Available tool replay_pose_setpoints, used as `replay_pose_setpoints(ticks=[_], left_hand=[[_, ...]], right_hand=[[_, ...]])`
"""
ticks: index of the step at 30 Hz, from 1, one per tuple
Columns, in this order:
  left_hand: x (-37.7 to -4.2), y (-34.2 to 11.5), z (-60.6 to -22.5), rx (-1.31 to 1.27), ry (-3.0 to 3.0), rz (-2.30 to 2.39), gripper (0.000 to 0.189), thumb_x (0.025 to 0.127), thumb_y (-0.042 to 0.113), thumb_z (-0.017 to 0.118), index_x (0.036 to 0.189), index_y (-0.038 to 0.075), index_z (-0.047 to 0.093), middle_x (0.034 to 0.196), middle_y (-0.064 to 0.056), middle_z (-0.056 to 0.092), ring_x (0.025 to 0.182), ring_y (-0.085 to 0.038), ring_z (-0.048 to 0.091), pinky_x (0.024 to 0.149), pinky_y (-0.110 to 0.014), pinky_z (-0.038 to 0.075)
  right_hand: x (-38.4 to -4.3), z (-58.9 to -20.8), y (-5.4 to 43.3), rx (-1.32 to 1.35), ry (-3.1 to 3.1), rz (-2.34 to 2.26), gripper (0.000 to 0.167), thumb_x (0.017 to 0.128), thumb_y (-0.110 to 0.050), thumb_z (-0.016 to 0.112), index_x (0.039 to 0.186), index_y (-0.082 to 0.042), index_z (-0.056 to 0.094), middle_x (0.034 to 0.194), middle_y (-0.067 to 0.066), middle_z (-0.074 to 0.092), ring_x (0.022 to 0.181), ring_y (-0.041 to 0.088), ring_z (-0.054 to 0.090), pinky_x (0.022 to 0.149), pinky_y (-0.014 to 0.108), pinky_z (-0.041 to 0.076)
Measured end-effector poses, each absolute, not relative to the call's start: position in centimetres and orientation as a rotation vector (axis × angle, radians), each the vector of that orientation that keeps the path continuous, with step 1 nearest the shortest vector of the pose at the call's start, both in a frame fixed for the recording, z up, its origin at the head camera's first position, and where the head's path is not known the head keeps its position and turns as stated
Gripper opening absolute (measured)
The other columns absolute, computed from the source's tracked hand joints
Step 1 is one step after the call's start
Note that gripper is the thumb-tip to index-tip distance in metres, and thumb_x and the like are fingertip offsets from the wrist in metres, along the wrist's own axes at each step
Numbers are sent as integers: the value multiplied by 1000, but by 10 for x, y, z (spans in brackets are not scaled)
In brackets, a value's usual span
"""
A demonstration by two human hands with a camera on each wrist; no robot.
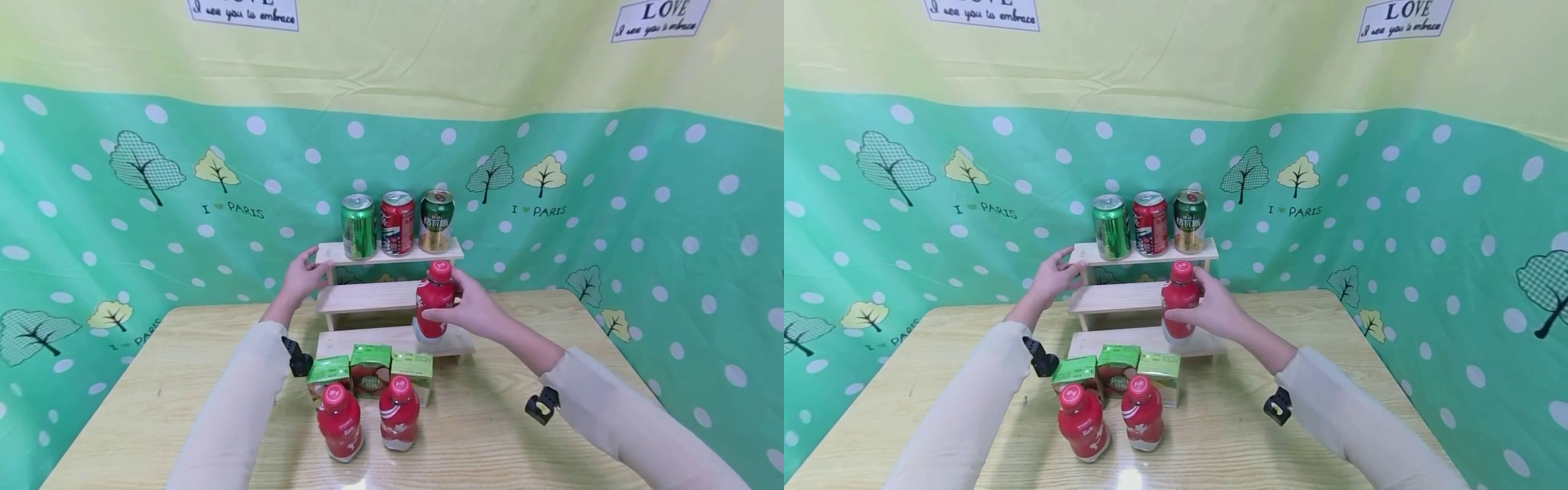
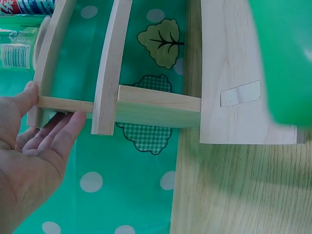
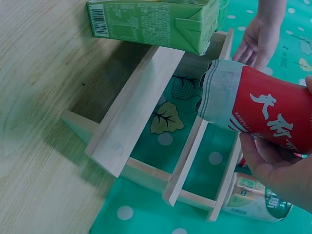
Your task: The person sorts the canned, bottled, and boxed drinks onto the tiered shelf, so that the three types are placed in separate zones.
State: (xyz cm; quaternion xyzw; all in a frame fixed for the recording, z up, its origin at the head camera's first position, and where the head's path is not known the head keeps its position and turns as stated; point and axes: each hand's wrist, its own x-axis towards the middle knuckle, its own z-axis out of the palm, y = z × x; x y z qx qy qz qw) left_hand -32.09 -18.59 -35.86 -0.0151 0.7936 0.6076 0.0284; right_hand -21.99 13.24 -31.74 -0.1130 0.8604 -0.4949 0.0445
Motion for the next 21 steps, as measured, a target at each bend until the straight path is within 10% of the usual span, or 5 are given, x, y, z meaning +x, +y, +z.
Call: replay_pose_setpoints(ticks=[21], left_hand=[[-320,-185,-357,-44,2442,1880,70,96,27,53,152,15,12,148,-24,32,128,-37,45,100,-43,49]], right_hand=[[-238,-307,111,-400,2609,-1550,70,75,-23,79,134,-21,42,125,7,55,117,26,52,89,43,56]])
